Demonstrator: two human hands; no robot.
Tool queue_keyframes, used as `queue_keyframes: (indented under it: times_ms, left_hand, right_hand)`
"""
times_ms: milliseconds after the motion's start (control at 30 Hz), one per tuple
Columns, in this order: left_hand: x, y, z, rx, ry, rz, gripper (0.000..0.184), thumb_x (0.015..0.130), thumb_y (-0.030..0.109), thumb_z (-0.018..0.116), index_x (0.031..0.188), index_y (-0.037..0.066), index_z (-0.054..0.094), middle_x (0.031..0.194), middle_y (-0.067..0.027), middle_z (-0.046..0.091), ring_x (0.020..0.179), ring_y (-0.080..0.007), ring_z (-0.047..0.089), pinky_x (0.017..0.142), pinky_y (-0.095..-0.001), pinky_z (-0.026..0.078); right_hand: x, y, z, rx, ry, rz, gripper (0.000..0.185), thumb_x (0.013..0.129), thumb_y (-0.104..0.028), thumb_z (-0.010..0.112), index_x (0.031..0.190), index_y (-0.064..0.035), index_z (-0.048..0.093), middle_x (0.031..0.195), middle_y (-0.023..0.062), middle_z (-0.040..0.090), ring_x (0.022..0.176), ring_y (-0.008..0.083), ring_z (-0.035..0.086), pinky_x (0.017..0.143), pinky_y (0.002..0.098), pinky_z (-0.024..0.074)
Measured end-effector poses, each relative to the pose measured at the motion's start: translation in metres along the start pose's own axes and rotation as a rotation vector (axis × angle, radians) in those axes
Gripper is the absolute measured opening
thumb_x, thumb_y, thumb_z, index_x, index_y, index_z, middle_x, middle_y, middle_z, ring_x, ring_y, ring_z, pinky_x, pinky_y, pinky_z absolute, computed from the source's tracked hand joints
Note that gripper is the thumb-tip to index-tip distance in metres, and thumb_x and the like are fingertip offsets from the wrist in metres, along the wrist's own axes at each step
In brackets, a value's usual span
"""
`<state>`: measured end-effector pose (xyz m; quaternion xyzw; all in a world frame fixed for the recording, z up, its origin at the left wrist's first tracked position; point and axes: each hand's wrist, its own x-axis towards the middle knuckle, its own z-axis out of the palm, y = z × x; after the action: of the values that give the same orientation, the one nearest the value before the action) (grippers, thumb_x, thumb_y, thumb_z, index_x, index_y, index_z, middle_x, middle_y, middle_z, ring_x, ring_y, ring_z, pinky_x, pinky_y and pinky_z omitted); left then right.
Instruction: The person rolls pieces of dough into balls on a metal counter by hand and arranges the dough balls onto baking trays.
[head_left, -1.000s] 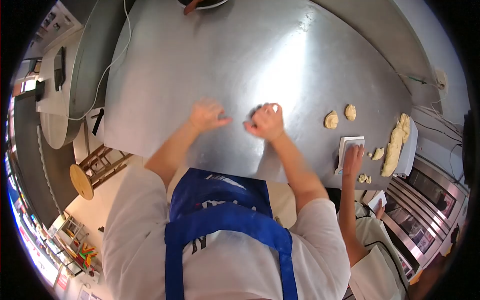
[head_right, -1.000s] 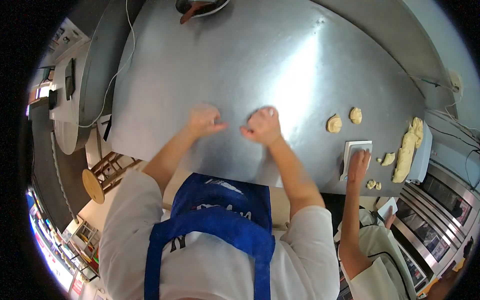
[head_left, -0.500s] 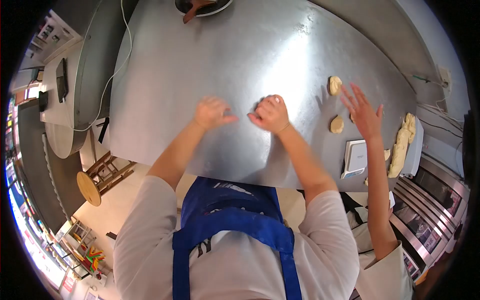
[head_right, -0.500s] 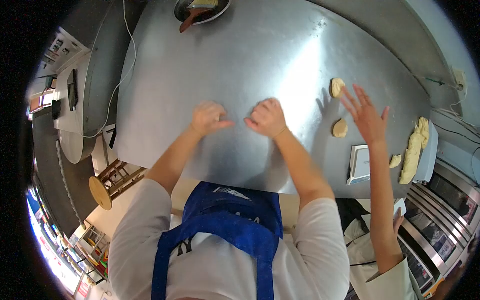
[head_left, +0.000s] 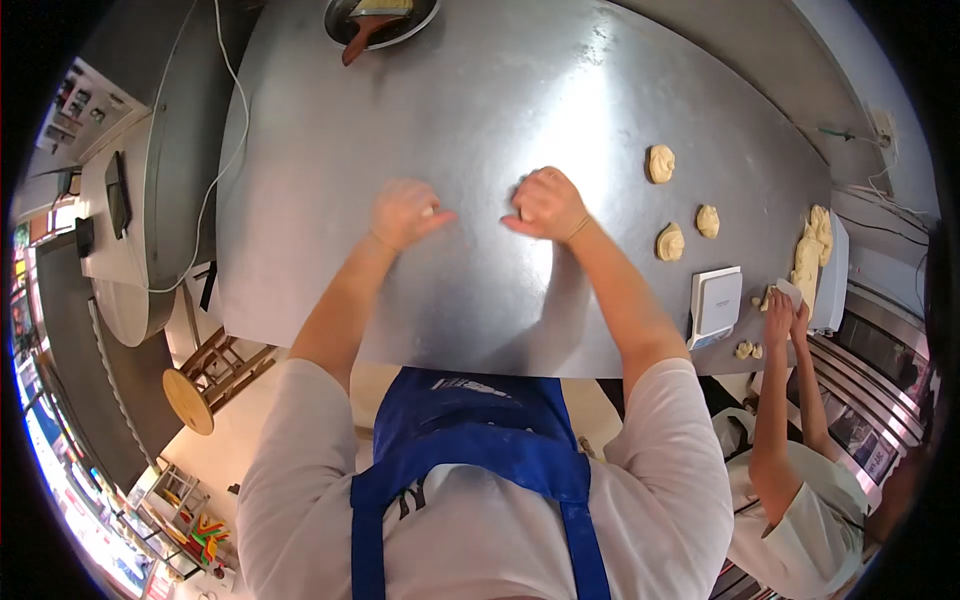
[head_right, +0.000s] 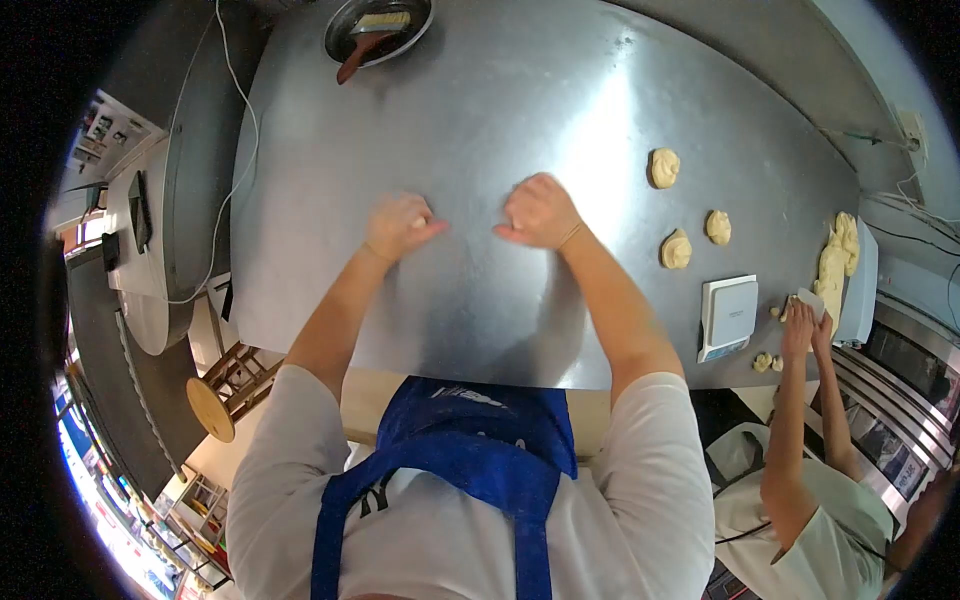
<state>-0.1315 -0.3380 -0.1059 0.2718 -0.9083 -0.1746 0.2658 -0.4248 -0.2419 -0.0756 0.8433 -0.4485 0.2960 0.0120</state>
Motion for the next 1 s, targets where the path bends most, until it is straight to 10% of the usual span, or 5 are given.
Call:
queue_keyframes:
  times_ms: [233,467,733,833,1000]
  left_hand:
    - [-0.026,0.033,-0.032,-0.07,0.079,-0.264,0.043,0.074,0.031,0.087,0.106,0.01,0.067,0.106,-0.0082,0.068,0.105,-0.0309,0.061,0.093,-0.043,0.048]
    - [-0.037,0.044,-0.057,-0.141,-0.184,-0.459,0.04,0.087,0.016,0.075,0.124,0.007,0.062,0.117,-0.0161,0.066,0.109,-0.0377,0.061,0.095,-0.0453,0.049]
    - [-0.114,0.099,-0.049,-0.316,0.074,-0.037,0.038,0.071,0.028,0.086,0.097,0.011,0.066,0.097,-0.0107,0.069,0.096,-0.0313,0.065,0.084,-0.0454,0.052]
    - [-0.067,0.079,-0.019,-0.025,-0.211,0.097,0.037,0.063,0.036,0.09,0.079,0.014,0.064,0.089,-0.0045,0.068,0.091,-0.0294,0.065,0.08,-0.0431,0.052]
    - [-0.025,0.026,-0.01,-0.122,0.077,0.086,0.037,0.062,0.033,0.091,0.07,0.014,0.06,0.085,-0.0035,0.066,0.084,-0.0309,0.063,0.071,-0.0384,0.049]
  right_hand:
    - [-0.042,-0.039,-0.032,0.025,0.017,0.566,0.072,0.071,-0.027,0.086,0.136,-0.0146,0.059,0.115,0.0121,0.066,0.104,0.0335,0.06,0.089,0.0435,0.0526]
    - [-0.019,-0.067,-0.016,0.282,0.275,1.187,0.045,0.076,-0.017,0.077,0.119,-0.0075,0.068,0.107,0.0156,0.069,0.1,0.036,0.063,0.089,0.0449,0.0517]
    - [-0.093,-0.175,-0.011,0.047,0.203,0.634,0.03,0.061,-0.024,0.081,0.08,-0.0139,0.06,0.085,0.0057,0.061,0.084,0.0286,0.061,0.079,0.0445,0.0475]
    - [-0.043,-0.128,0.003,-0.206,0.064,0.423,0.035,0.068,-0.043,0.08,0.073,-0.0158,0.059,0.08,0.0023,0.06,0.093,0.0252,0.057,0.088,0.0484,0.0424]
    - [-0.06,-0.039,-0.031,-0.206,0.033,0.384,0.032,0.07,-0.042,0.08,0.076,-0.0134,0.066,0.087,0.0053,0.066,0.089,0.0272,0.061,0.087,0.0454,0.0472]
